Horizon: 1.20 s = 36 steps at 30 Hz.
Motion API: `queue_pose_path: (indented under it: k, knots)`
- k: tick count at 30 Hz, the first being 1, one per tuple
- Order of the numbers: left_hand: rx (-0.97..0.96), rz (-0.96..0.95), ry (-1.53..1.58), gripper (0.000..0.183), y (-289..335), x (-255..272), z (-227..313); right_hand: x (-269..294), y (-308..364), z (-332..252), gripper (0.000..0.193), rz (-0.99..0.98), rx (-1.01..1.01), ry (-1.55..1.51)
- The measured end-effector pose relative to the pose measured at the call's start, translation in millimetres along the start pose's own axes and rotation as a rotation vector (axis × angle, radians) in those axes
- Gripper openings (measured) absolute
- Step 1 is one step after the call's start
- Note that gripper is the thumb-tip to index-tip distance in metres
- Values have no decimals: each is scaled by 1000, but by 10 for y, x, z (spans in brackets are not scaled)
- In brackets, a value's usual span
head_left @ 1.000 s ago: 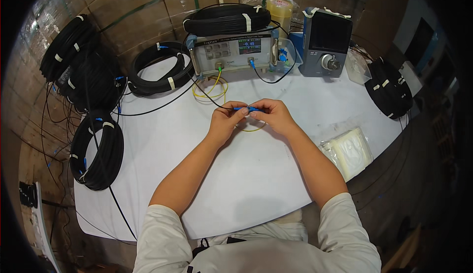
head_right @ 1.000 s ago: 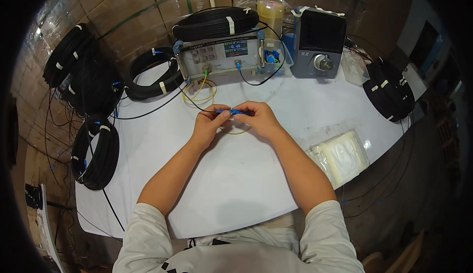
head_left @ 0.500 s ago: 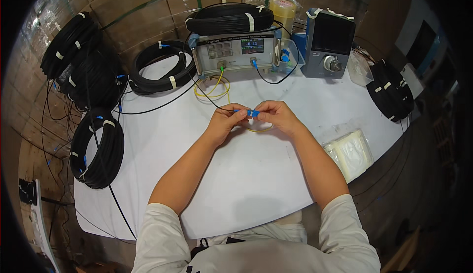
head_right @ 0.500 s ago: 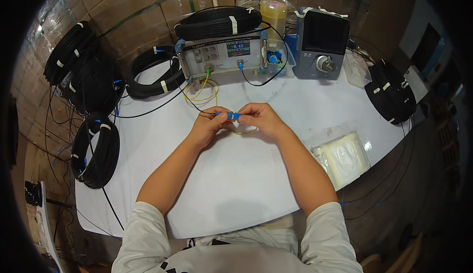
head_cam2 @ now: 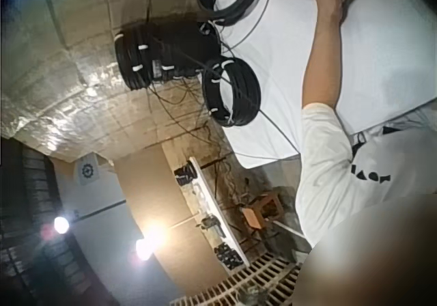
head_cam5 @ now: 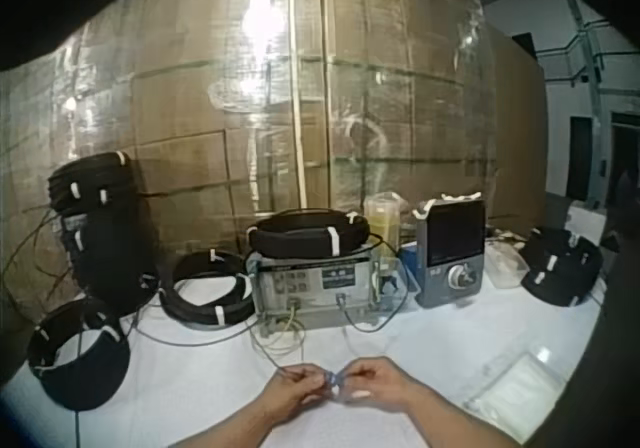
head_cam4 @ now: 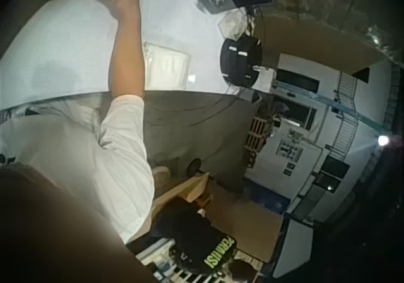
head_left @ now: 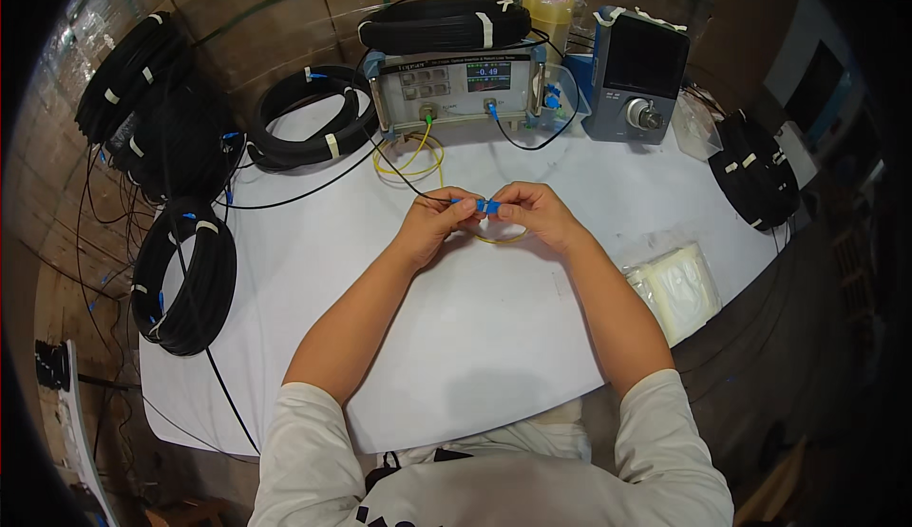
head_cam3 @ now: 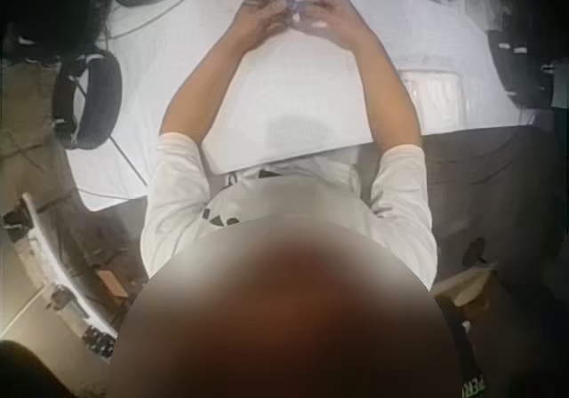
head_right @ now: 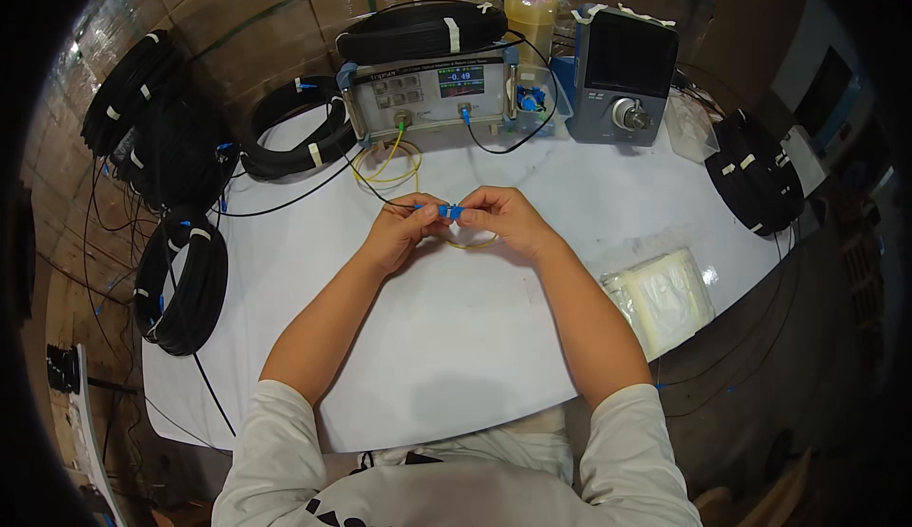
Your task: Connecting and testing fiber optic cables using specialized equipment.
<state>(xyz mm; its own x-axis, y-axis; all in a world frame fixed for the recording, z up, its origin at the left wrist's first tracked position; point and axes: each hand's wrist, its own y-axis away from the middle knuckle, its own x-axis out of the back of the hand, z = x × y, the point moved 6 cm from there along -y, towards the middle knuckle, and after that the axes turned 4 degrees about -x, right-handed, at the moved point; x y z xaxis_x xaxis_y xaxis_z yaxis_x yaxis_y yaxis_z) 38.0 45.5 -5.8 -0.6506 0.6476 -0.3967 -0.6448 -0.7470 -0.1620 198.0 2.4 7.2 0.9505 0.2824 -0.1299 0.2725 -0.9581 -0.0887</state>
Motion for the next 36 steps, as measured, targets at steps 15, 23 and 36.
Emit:
queue_pose_path:
  k: [15, 23, 36]
  knots:
    - [-193, 278, -461, 23, 62, -95, 123, 18, -30, 46, 18, 261, -6, 154]
    - [-303, 291, -588, 21, 79, -126, 178, 21, -45, 63, 17, 268, -2, 188]
    - [-206, 273, -407, 29, 36, -129, 135, 29, -34, 40, 17, 286, 3, 167]
